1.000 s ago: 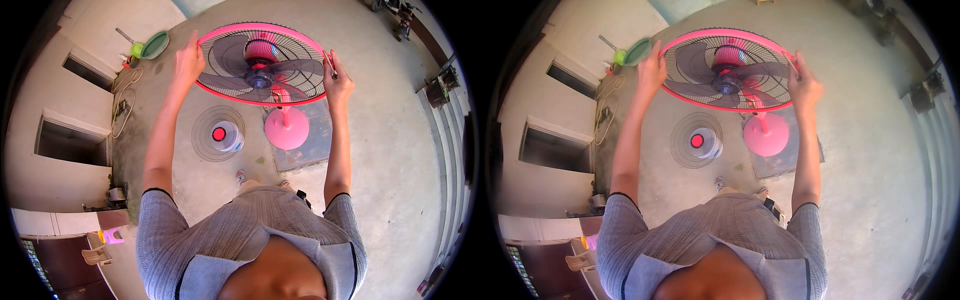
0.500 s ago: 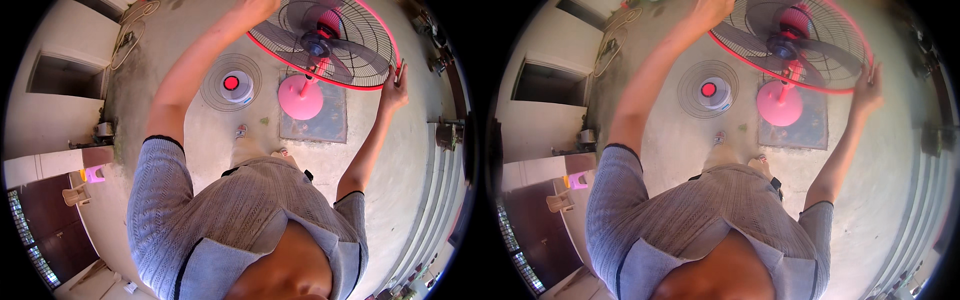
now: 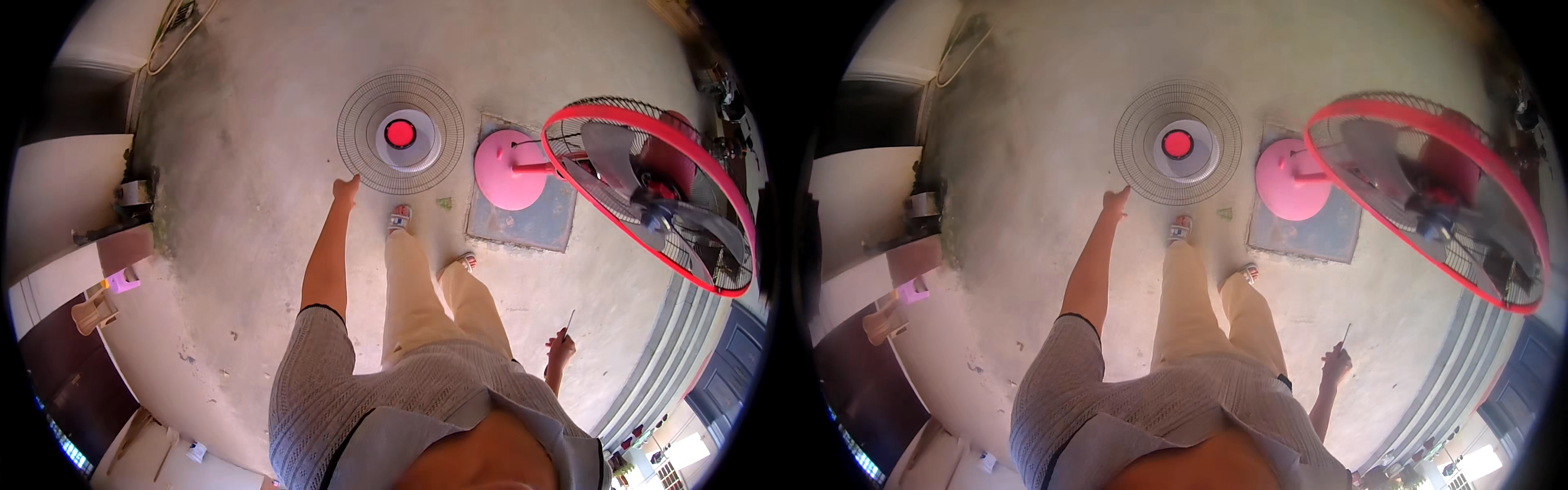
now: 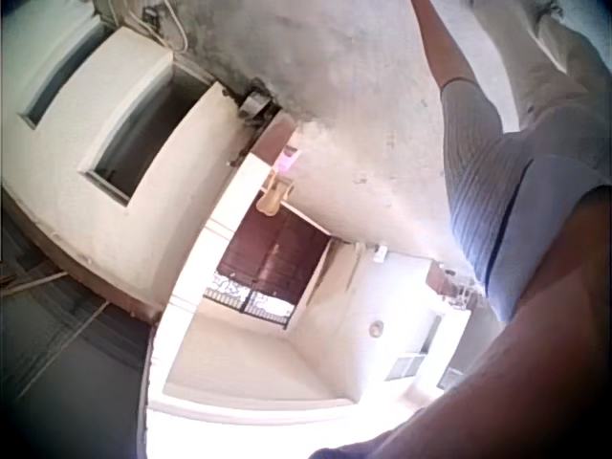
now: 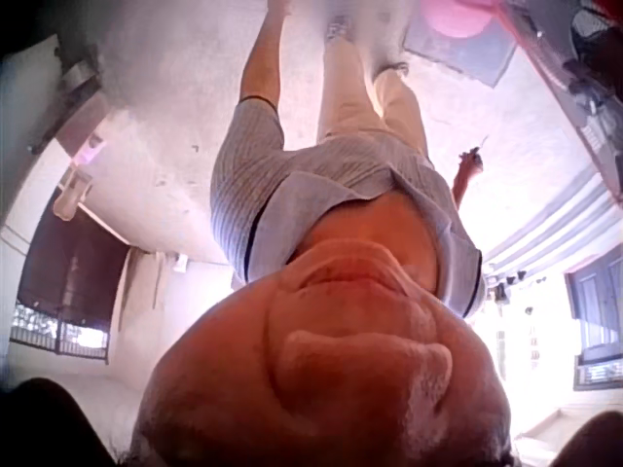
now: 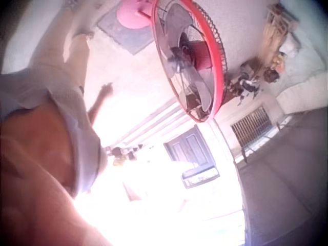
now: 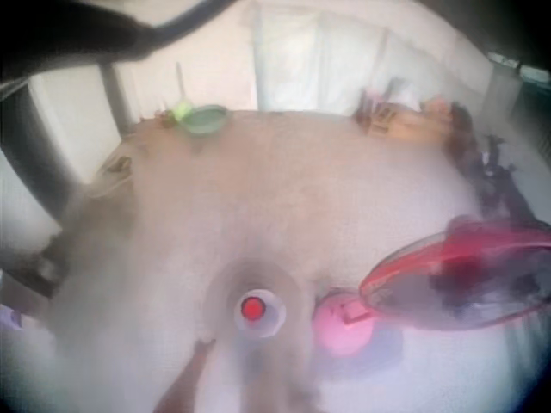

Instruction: The person uses a screwdriver to loosen and remove the screws securing the front and rear wire cages of a pink pedestal fan. They detach the front cage, set it aside, and then remove the rear cage, leaving the fan blades exposed.

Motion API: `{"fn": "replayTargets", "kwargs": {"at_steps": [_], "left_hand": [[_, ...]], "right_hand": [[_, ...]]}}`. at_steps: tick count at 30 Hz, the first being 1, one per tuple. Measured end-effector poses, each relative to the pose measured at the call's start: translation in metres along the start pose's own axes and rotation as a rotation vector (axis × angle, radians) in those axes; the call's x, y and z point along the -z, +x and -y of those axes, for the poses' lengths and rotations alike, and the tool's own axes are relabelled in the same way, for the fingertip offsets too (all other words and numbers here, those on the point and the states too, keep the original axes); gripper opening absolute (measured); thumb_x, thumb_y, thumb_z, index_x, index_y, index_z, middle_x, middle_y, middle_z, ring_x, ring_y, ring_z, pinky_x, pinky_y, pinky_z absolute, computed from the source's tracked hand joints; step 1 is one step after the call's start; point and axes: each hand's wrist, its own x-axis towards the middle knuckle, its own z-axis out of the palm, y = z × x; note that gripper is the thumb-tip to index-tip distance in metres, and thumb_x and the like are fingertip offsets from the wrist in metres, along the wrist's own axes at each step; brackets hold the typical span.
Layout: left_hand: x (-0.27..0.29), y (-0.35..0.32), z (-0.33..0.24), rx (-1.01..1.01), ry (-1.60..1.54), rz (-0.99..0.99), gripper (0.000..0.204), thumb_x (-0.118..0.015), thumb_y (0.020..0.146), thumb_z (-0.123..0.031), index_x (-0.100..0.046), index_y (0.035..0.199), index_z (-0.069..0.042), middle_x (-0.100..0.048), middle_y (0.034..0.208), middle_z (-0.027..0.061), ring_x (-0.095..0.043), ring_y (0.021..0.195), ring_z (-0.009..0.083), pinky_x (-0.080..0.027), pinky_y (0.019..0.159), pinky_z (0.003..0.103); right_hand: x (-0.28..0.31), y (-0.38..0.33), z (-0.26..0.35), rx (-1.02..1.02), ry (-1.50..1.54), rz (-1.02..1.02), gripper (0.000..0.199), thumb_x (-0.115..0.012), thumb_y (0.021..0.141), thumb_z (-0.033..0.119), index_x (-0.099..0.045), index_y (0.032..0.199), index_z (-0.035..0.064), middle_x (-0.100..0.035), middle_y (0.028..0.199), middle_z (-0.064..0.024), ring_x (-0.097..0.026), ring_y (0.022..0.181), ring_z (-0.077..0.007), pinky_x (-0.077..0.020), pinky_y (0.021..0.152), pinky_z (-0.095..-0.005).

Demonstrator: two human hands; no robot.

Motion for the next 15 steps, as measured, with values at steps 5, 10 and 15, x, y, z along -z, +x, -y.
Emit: {"fn": "replayTargets", "kwargs": {"at_steps": [5, 10, 15], "left_hand": [[-0.039, 0.082, 0.053, 0.491, -0.292, 0.149, 0.094, -0.076, 0.079, -0.04, -0.024, 0.145, 0.002, -0.02, 0.151, 0.0247, -0.031, 0.13, 0.0525, -0.036, 0.096, 0.072], [-0.089, 0.16, 0.101, 0.564, -0.367, 0.157, 0.08, -0.08, 0.075, -0.037, -0.04, 0.133, 0.0, -0.04, 0.137, 0.0207, -0.043, 0.117, 0.0401, -0.044, 0.088, 0.065], [-0.118, 0.215, 0.149, 0.393, -0.56, 0.251, 0.041, -0.07, 0.087, -0.023, -0.052, 0.116, 0.0, -0.051, 0.108, 0.0176, -0.055, 0.099, 0.0379, -0.052, 0.086, 0.052]], "right_hand": [[-0.059, -0.02, 0.019, -0.111, -0.127, 0.095, 0.043, -0.048, 0.098, 0.036, -0.065, 0.094, -0.0034, -0.066, 0.067, -0.0124, -0.066, 0.051, -0.0188, -0.0461, 0.036, -0.0301], [-0.097, -0.032, 0.074, -0.116, -0.088, 0.079, 0.042, -0.049, 0.098, 0.033, -0.065, 0.095, -0.0053, -0.066, 0.071, -0.0156, -0.066, 0.053, -0.0195, -0.047, 0.04, -0.0304], [-0.111, -0.019, 0.087, 0.039, -0.191, 0.075, 0.036, -0.052, 0.097, 0.031, -0.066, 0.095, -0.0029, -0.067, 0.069, -0.0106, -0.067, 0.052, -0.017, -0.0423, 0.034, -0.0267]]}}
